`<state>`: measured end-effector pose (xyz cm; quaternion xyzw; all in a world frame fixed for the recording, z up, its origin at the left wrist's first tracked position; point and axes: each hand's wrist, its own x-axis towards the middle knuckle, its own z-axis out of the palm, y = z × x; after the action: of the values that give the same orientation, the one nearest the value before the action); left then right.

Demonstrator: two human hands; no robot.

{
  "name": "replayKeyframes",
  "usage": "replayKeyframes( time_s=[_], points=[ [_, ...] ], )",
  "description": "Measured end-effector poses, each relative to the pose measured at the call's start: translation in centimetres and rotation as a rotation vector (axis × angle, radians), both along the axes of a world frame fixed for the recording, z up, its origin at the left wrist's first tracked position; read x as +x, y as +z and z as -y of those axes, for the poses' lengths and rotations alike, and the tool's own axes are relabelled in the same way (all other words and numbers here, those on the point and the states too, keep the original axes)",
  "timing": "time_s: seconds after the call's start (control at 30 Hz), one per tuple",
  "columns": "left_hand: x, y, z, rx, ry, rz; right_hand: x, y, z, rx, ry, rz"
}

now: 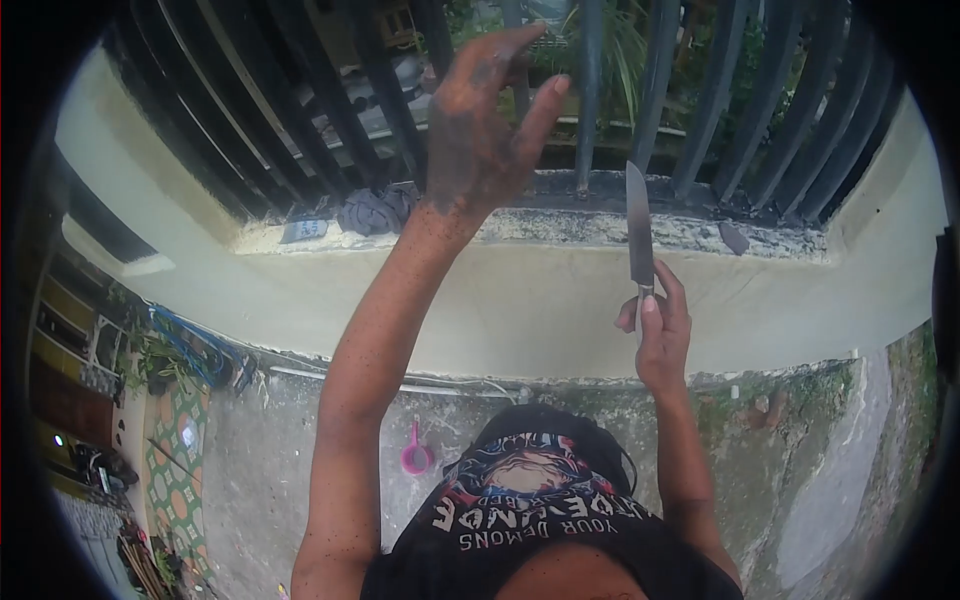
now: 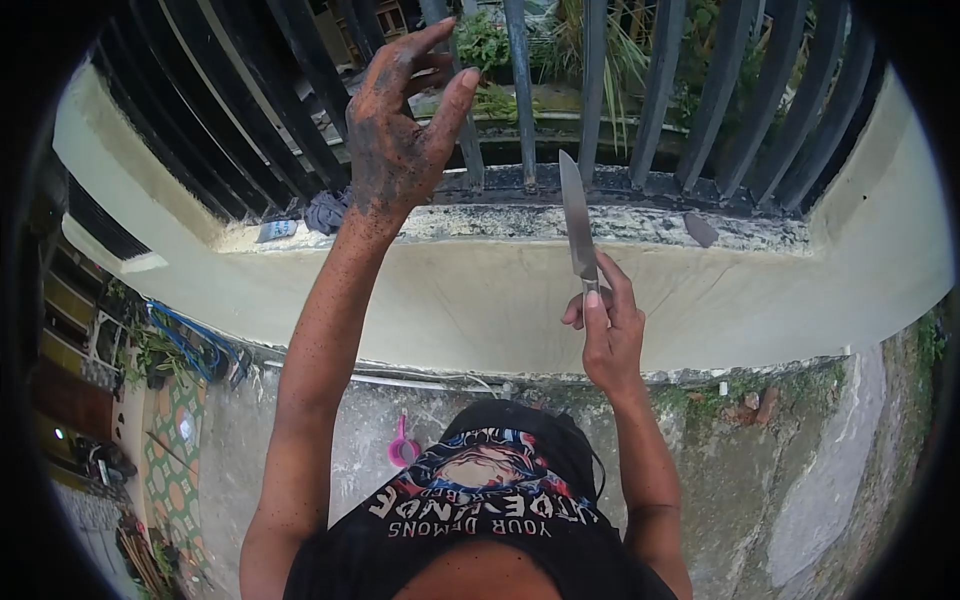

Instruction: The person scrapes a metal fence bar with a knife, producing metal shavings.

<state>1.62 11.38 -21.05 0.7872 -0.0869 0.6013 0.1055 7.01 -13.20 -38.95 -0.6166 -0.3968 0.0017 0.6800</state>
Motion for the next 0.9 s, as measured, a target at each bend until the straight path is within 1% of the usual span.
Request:
replayKeyframes(
  time_s=[0.07, 0.1, 0.17, 0.2, 0.23, 0.27, 0.3, 0.33, 0.4, 0.43, 0.47, 0.57, 0.6, 0.67, 0.77, 0.87, 0.9],
  points=[
    [2.0, 1.2, 0.1, 0.123, 0.050, 0.138, 1.7, 0.9, -0.2, 0.020, 0.041, 0.013],
    [2.6, 1.6, 0.3, 0.141, 0.056, 0.125, 2.3, 1.3, -0.4, 0.026, 0.070, 0.027],
    [3.5, 2.3, 0.8, 0.147, 0.036, 0.271, 3.3, 2.0, -0.7, 0.047, 0.102, 0.028],
    [3.4, 2.4, 1.0, 0.108, 0.054, 0.246, 3.5, 2.4, -0.8, 0.057, 0.123, 0.045],
    [3.6, 2.5, 1.4, 0.036, 0.043, 0.221, 3.5, 3.2, -0.5, 0.038, 0.164, -0.016],
    [3.9, 2.5, 1.8, -0.035, 0.032, 0.193, 3.8, 3.4, -0.7, 0.063, 0.154, -0.039],
    [4.4, 2.4, 1.9, -0.046, 0.028, 0.130, 4.0, 3.6, -1.1, 0.071, 0.140, 0.016],
    [4.8, 2.2, 2.4, -0.023, 0.017, 0.104, 4.1, 3.8, -1.2, 0.071, 0.145, 0.006],
    [5.6, 1.6, 3.2, -0.206, -0.064, -0.050, 4.1, 4.4, -1.4, 0.072, 0.155, -0.013],
    [6.2, 1.6, 3.2, -0.229, -0.107, -0.081, 4.1, 4.7, -1.4, 0.065, 0.174, -0.031],
    [6.3, 1.5, 3.4, -0.271, -0.075, -0.135, 4.2, 4.8, -1.7, 0.073, 0.163, -0.016],
    [6.9, 2.0, 4.8, -0.594, -0.230, -0.304, 4.5, 5.2, -2.7, 0.121, 0.150, 0.049],
    [7.5, 1.8, 4.3, -0.619, -0.328, -0.306, 4.6, 5.5, -3.0, 0.154, 0.161, 0.087],
    [8.1, 1.5, 3.7, -0.755, -0.467, -0.307, 4.5, 6.1, -3.6, 0.165, 0.161, 0.105],
    [8.6, 0.8, 3.1, -0.793, -0.516, -0.277, 4.4, 6.8, -4.8, 0.237, 0.200, 0.135],
    [9.0, 0.5, 3.1, -0.808, -0.489, -0.251, 4.5, 7.4, -4.9, 0.222, 0.223, 0.126],
    [9.5, 0.4, 3.8, -0.857, -0.497, -0.203, 4.5, 7.2, -5.1, 0.216, 0.221, 0.125]
  ],
)
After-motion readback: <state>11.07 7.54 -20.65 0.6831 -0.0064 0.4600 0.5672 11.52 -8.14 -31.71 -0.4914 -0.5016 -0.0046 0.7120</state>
